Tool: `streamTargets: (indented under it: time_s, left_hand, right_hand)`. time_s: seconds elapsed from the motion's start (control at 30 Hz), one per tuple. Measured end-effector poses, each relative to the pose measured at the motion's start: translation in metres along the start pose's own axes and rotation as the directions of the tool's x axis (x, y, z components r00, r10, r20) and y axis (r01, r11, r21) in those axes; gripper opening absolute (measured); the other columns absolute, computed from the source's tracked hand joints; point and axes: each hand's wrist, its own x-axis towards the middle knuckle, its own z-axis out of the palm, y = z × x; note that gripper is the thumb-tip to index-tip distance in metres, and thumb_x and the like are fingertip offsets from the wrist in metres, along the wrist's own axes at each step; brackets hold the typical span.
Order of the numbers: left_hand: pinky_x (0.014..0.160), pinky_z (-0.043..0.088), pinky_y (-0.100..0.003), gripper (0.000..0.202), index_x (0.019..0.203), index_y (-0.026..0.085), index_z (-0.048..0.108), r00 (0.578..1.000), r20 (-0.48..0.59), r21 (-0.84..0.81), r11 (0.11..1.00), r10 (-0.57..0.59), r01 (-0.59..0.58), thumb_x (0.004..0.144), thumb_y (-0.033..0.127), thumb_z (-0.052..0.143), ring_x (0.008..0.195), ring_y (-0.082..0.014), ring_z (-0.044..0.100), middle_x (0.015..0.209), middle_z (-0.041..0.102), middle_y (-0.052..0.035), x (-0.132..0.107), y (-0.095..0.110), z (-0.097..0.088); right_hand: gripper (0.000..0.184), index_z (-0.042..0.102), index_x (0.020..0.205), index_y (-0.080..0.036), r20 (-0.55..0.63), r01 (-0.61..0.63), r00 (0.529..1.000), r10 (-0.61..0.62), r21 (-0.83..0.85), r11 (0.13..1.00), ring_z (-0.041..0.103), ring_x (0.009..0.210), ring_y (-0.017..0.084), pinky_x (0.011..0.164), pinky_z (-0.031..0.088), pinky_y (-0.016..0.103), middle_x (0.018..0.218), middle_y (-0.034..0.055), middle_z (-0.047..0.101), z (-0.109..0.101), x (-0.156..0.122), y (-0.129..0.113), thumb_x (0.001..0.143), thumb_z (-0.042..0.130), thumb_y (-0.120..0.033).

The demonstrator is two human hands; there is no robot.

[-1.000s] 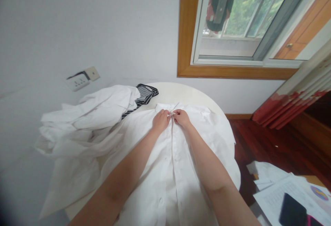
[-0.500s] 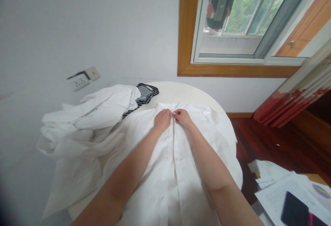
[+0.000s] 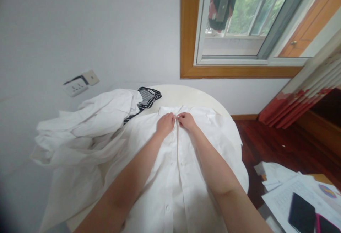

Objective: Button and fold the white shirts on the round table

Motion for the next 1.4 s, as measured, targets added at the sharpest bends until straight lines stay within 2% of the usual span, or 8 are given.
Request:
streamTargets:
  time_s: [0.2,0.37,0.57,0.83,1.03,1.23,1.4]
  left_hand:
    - [0.075,0.043,-0.025,0.019,0.086,0.022,0.065,0.99,0.003,-0.231,0.964,-0.138,0.135,0.091,0.035,0.053,0.087,-0.016,0.062,0.09,0.069,-0.0029,0.006,-0.012,0.002]
    - [0.07,0.042,-0.024,0.02,0.086,0.022,0.07,0.98,0.045,-0.345,0.917,-0.195,0.199,0.09,0.033,0.054,0.081,-0.0152,0.064,0.089,0.073,-0.0025,0.008,-0.014,0.002]
    - [0.071,0.043,-0.023,0.019,0.086,0.021,0.07,0.982,0.039,-0.38,0.906,-0.186,0.187,0.09,0.031,0.054,0.082,-0.0147,0.064,0.09,0.073,-0.0032,0.008,-0.014,0.0]
    - [0.073,0.045,-0.024,0.02,0.087,0.021,0.07,0.981,0.054,-0.432,0.882,-0.185,0.19,0.089,0.032,0.055,0.082,-0.0151,0.065,0.091,0.074,-0.0038,0.009,-0.018,0.004]
    - [0.073,0.046,-0.023,0.021,0.089,0.019,0.071,0.971,0.086,-0.49,0.838,-0.225,0.238,0.089,0.032,0.055,0.081,-0.015,0.066,0.089,0.074,-0.0043,0.009,-0.018,0.004]
    - [0.073,0.046,-0.023,0.02,0.089,0.018,0.071,0.966,0.102,-0.457,0.851,-0.237,0.257,0.089,0.027,0.053,0.082,-0.0154,0.066,0.09,0.074,-0.0052,0.007,-0.013,-0.001]
    - [0.073,0.045,-0.024,0.022,0.092,0.019,0.071,0.971,0.084,-0.386,0.892,-0.222,0.237,0.091,0.028,0.05,0.085,-0.016,0.065,0.094,0.074,-0.0057,0.007,-0.012,0.0]
  right_hand:
    - [0.016,0.063,0.066,-0.016,0.037,-0.074,0.997,0.07,0.133,0.988,0.043,0.045,0.008,0.044,0.034,0.018,0.049,-0.0035,0.052,0.001,0.007,-0.002,0.069,0.062,-0.032]
    - [0.015,0.061,0.062,-0.016,-0.004,-0.084,0.996,0.087,0.215,0.973,0.043,0.044,0.008,0.046,0.036,0.019,0.047,-0.0045,0.05,0.008,0.003,-0.002,0.067,0.064,-0.03]
    - [0.017,0.064,0.066,-0.014,-0.002,-0.104,0.994,0.112,0.333,0.937,0.045,0.045,0.007,0.048,0.04,0.019,0.049,-0.0043,0.052,0.009,-0.005,-0.005,0.062,0.071,-0.029]
    - [0.012,0.067,0.068,-0.014,-0.059,-0.074,0.994,0.095,0.283,0.956,0.047,0.045,0.007,0.048,0.041,0.019,0.049,-0.0044,0.053,0.015,-0.004,-0.003,0.066,0.068,-0.026]
    - [0.017,0.068,0.079,-0.014,0.061,-0.098,0.995,0.082,0.339,0.936,0.056,0.049,0.008,0.054,0.049,0.019,0.053,-0.0045,0.059,0.012,-0.008,-0.007,0.063,0.072,-0.019]
    - [0.027,0.063,0.088,-0.015,0.149,-0.083,0.988,0.032,0.351,0.933,0.059,0.05,0.008,0.056,0.052,0.019,0.055,-0.0052,0.062,0.009,-0.007,-0.003,0.064,0.075,-0.017]
    - [0.014,0.065,0.084,-0.014,0.185,-0.13,0.981,0.054,0.426,0.895,0.065,0.061,0.011,0.064,0.057,0.022,0.065,0.0009,0.068,0.004,-0.01,-0.009,0.074,0.073,-0.02]
